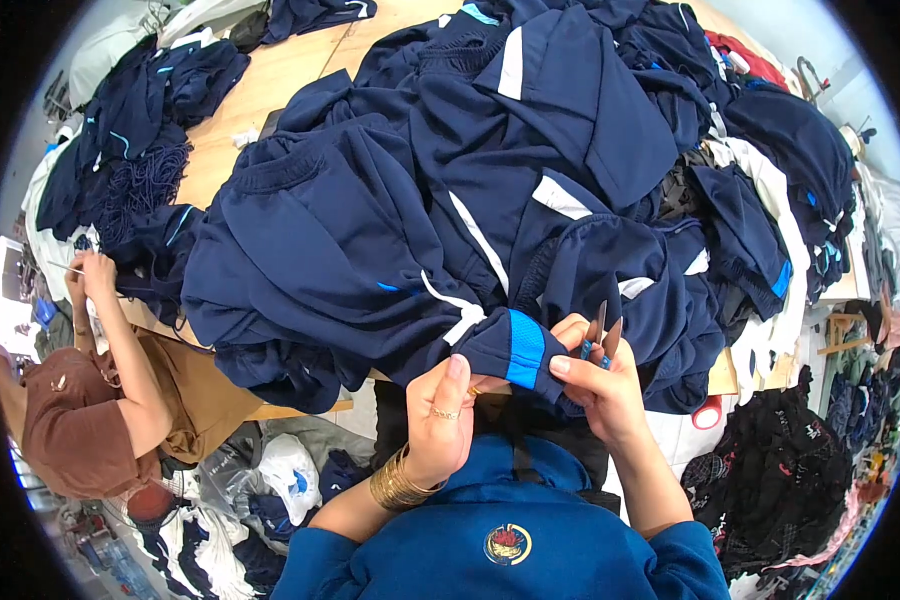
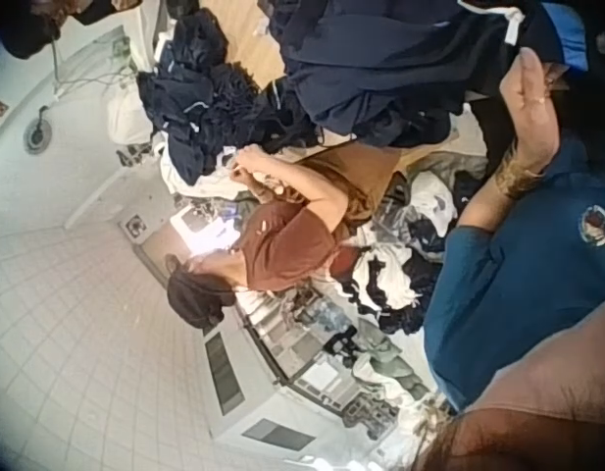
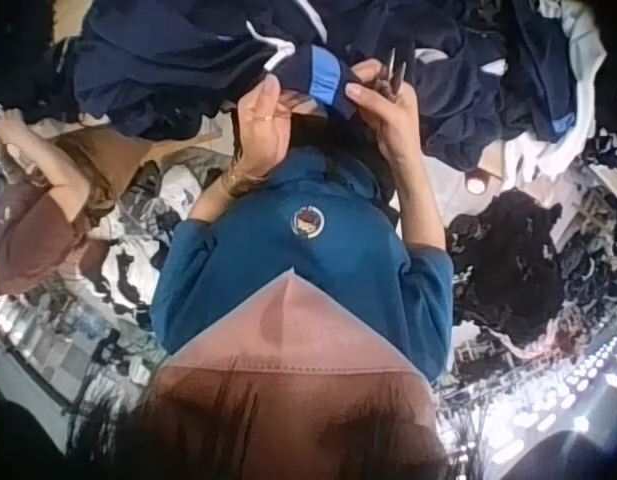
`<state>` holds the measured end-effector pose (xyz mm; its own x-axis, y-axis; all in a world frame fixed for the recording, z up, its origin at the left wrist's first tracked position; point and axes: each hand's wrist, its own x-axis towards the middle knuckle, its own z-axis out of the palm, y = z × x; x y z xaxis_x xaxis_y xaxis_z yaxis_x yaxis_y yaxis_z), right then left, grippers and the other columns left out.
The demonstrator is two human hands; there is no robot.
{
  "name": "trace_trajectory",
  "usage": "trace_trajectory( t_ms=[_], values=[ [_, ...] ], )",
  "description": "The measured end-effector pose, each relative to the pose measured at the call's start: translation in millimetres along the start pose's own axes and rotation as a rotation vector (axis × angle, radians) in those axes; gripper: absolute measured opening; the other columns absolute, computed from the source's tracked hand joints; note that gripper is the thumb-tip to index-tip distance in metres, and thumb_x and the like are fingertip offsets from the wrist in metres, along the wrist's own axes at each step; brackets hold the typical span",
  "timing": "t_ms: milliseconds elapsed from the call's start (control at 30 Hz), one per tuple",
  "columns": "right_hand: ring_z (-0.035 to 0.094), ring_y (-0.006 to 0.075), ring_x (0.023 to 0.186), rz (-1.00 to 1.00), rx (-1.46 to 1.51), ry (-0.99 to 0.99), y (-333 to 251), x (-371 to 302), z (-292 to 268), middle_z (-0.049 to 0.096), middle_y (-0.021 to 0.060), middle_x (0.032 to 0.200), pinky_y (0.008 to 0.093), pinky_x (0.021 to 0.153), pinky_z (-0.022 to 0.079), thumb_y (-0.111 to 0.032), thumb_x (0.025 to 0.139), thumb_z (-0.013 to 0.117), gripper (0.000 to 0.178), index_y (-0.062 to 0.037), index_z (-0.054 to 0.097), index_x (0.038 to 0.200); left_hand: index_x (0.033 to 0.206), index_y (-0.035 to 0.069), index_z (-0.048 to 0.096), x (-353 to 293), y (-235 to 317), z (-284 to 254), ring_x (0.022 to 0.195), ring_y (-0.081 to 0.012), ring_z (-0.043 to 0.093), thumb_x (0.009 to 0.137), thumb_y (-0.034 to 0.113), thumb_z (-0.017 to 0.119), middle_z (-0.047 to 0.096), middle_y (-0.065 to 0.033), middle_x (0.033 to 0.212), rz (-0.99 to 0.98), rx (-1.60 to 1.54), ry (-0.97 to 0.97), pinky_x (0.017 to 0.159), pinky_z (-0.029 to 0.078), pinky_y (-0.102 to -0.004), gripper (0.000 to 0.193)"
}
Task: Trimming loose threads from navy blue athletic garments using small snips in a factory setting.
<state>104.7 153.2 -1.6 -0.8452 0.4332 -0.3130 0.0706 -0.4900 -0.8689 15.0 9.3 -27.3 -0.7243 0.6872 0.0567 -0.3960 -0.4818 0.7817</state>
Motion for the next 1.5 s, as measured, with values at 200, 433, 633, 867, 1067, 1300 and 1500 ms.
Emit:
trace_trajectory(
  t_ms=[200, 433, 633, 867, 1067, 1300, 1500],
  values=[
    [0.041, 0.0016, 0.055, -0.011, -0.005, -0.018, 0, 1, -1, 0.053, -0.0007, 0.083, 0.0171, 0.045, 0.026, -0.008, 0.074, 0.066, 0.01, -0.0029, 0.059, 0.079, 0.107, -0.014, 0.053, -1, -1, -1, 0.093, -0.0233, 0.06, 0.097, 0.017, 0.031, 0.061, -0.0196, 0.101, -0.013, 0.059, 0.025, 0.087, 0.046, -0.0323, 0.039],
    [0.05, 0.0086, 0.075, -0.105, -0.085, -0.03, 0, 1, 3, 0.054, 0.0025, 0.083, 0.0218, 0.065, 0.037, -0.007, 0.075, 0.066, 0.009, -0.0021, 0.06, 0.079, 0.106, -0.013, 0.052, 1, 2, 0, 0.09, -0.0258, 0.062, 0.097, 0.018, 0.029, 0.061, -0.0212, 0.098, -0.022, 0.02, 0.022, 0.084, 0.049, -0.0346, 0.04],
    [0.048, 0.0085, 0.073, -0.272, -0.255, -0.038, 4, 1, 2, 0.053, 0.0033, 0.082, 0.0217, 0.064, 0.036, -0.009, 0.076, 0.066, 0.011, -0.0008, 0.059, 0.079, 0.107, -0.013, 0.052, 1, 7, -1, 0.09, -0.026, 0.062, 0.098, 0.022, 0.026, 0.062, -0.0204, 0.097, -0.063, 0.009, 0.036, 0.085, 0.049, -0.0361, 0.044],
    [0.043, 0.0054, 0.063, -0.388, -0.435, -0.018, 2, 1, 10, 0.052, 0.0022, 0.08, 0.0195, 0.054, 0.032, -0.006, 0.074, 0.068, 0.011, -0.0014, 0.06, 0.078, 0.119, -0.006, 0.047, 5, 11, 10, 0.095, -0.0176, 0.058, 0.085, 0.0, 0.051, 0.059, -0.0126, 0.107, -0.076, -0.045, 0.115, 0.088, 0.045, -0.0317, 0.034],
    [0.044, 0.0056, 0.063, -0.419, -0.437, -0.015, 0, 1, 11, 0.052, 0.002, 0.079, 0.0195, 0.054, 0.033, -0.006, 0.074, 0.068, 0.01, -0.0013, 0.06, 0.078, 0.121, -0.004, 0.045, 6, 14, 14, 0.094, -0.0148, 0.058, 0.076, -0.009, 0.061, 0.059, -0.0101, 0.105, -0.107, 0.015, 0.122, 0.088, 0.045, -0.0293, 0.049],
    [0.045, 0.0061, 0.065, -0.35, -0.465, 0.113, -11, -9, 10, 0.052, 0.002, 0.078, 0.0202, 0.058, 0.037, -0.007, 0.075, 0.067, 0.014, -0.0029, 0.06, 0.087, 0.124, -0.004, 0.043, 4, 16, 14, 0.094, -0.0151, 0.058, 0.074, -0.011, 0.061, 0.059, -0.0106, 0.106, -0.084, 0.009, 0.11, 0.089, 0.045, -0.0296, 0.053],
    [0.052, 0.0077, 0.069, -0.459, -0.575, 0.164, -7, -21, 0, 0.057, 0.0043, 0.08, 0.0203, 0.062, 0.042, -0.011, 0.078, 0.067, 0.024, -0.0037, 0.054, 0.096, 0.126, -0.003, 0.04, 5, 17, 17, 0.096, -0.0154, 0.057, 0.074, -0.01, 0.061, 0.058, -0.0102, 0.108, -0.099, -0.017, 0.135, 0.09, 0.044, -0.0297, 0.056]
  ],
)
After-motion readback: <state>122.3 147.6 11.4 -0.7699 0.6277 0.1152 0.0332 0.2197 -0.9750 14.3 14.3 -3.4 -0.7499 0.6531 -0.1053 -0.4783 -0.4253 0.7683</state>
